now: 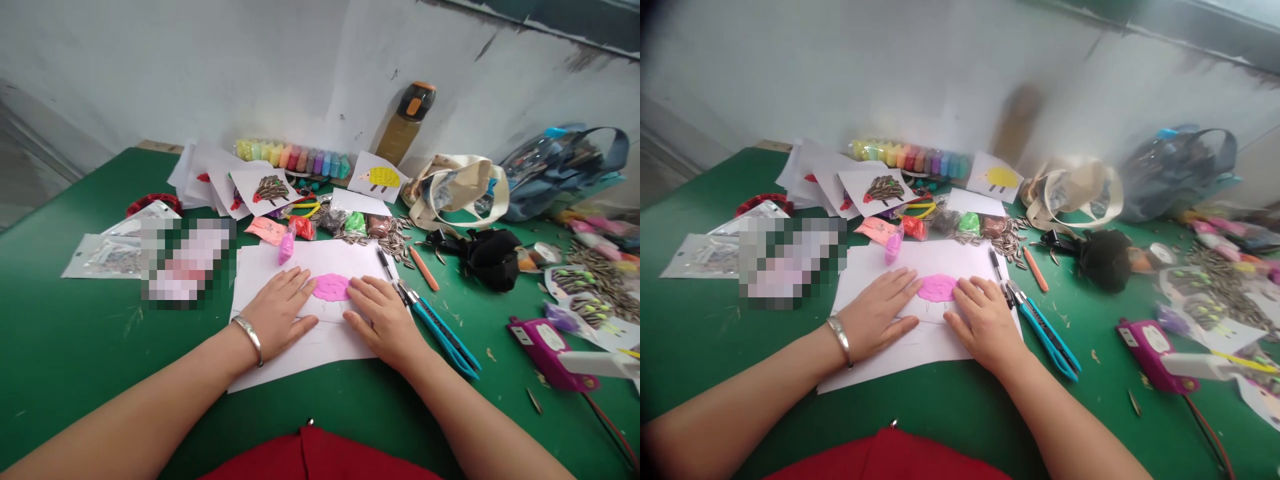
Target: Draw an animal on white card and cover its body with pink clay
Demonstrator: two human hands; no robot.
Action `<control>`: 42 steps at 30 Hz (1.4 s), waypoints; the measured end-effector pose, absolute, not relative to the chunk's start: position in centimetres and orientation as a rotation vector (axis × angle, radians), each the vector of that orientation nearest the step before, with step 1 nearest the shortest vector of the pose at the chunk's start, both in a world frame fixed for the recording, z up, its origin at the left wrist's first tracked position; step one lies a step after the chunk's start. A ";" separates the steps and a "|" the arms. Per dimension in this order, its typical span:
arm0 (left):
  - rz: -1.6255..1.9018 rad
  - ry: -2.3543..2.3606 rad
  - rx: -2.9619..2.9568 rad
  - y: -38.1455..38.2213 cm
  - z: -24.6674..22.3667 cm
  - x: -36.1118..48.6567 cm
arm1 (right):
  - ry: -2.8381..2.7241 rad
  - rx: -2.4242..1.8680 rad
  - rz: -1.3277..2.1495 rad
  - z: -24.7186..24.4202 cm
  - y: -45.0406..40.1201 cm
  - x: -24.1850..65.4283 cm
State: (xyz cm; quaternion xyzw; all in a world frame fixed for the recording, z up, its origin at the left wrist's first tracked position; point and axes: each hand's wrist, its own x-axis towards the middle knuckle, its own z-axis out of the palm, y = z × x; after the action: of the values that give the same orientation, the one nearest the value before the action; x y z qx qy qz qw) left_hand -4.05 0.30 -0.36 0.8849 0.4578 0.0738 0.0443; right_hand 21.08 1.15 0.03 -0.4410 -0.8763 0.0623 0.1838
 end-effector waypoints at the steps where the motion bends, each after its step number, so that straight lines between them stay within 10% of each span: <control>1: 0.220 1.399 2.697 0.3 -0.3 -4.0 | -2.475 -1.234 0.165 0.0 1.2 21.1; 42: 0.255 1.420 2.707 0.4 -0.7 -4.3 | -2.843 -1.252 0.236 0.8 0.3 18.9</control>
State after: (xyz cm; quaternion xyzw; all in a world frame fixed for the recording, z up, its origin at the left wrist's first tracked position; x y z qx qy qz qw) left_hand -4.30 0.38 -0.71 0.8819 0.4625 0.0830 0.0370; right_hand 18.87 0.31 0.82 -0.4019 -0.9124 0.0757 0.0132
